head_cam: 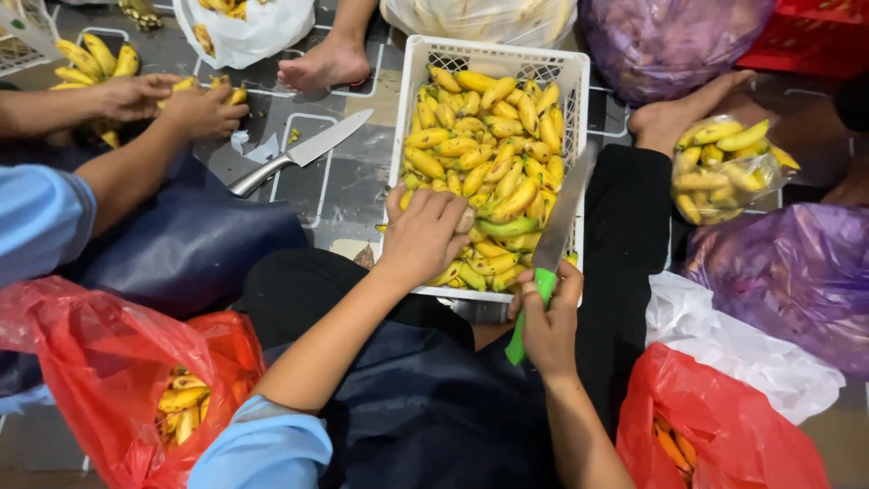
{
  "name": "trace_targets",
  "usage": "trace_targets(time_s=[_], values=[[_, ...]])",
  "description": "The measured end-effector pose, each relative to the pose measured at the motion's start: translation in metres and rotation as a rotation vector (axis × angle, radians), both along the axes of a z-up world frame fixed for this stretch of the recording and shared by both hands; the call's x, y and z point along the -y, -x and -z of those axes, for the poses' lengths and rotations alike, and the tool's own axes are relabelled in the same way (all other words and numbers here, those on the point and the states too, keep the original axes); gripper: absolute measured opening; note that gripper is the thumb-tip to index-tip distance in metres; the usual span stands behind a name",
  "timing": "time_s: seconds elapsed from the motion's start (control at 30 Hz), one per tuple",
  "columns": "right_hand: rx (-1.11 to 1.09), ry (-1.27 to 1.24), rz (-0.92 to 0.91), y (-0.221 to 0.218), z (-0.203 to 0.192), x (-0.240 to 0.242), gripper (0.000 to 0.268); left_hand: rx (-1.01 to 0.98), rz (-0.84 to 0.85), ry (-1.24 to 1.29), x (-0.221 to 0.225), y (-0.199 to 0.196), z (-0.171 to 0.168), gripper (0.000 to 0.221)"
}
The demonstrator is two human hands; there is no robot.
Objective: Cutting individual bananas from bunches and placing them into plastic bags for packaging.
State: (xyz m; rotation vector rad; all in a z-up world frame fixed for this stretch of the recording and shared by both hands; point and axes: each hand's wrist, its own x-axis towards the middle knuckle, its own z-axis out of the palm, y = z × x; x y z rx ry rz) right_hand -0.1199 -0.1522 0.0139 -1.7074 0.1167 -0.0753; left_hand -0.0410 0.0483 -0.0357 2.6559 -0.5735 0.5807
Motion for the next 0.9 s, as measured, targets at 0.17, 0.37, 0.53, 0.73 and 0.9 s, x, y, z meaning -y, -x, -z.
trace_targets(time_s=[0.17, 0.37, 0.53, 0.73, 0.9], values=[[0.151, 0.282, -0.052, 0.007, 0.010, 0.002, 0.046, 0.029, -0.011, -0.020, -0.001, -0.008, 0.023, 0.042], [0.190, 0.513, -0.014, 0.002, -0.035, -0.006, 0.050, 0.175, -0.120, 0.138, 0.008, -0.025, 0.024, 0.025], [0.665, 0.511, 0.087, -0.015, -0.041, -0.008, 0.040, 0.186, -0.255, 0.310, 0.032, -0.034, -0.016, 0.030], [0.362, 0.851, -0.058, -0.050, -0.021, -0.018, 0.045, 0.245, -0.320, 0.341, 0.050, -0.034, -0.029, 0.031], [0.549, 0.837, 0.067, -0.041, -0.057, -0.005, 0.040, 0.177, -0.357, 0.371, 0.053, -0.041, -0.001, 0.031]])
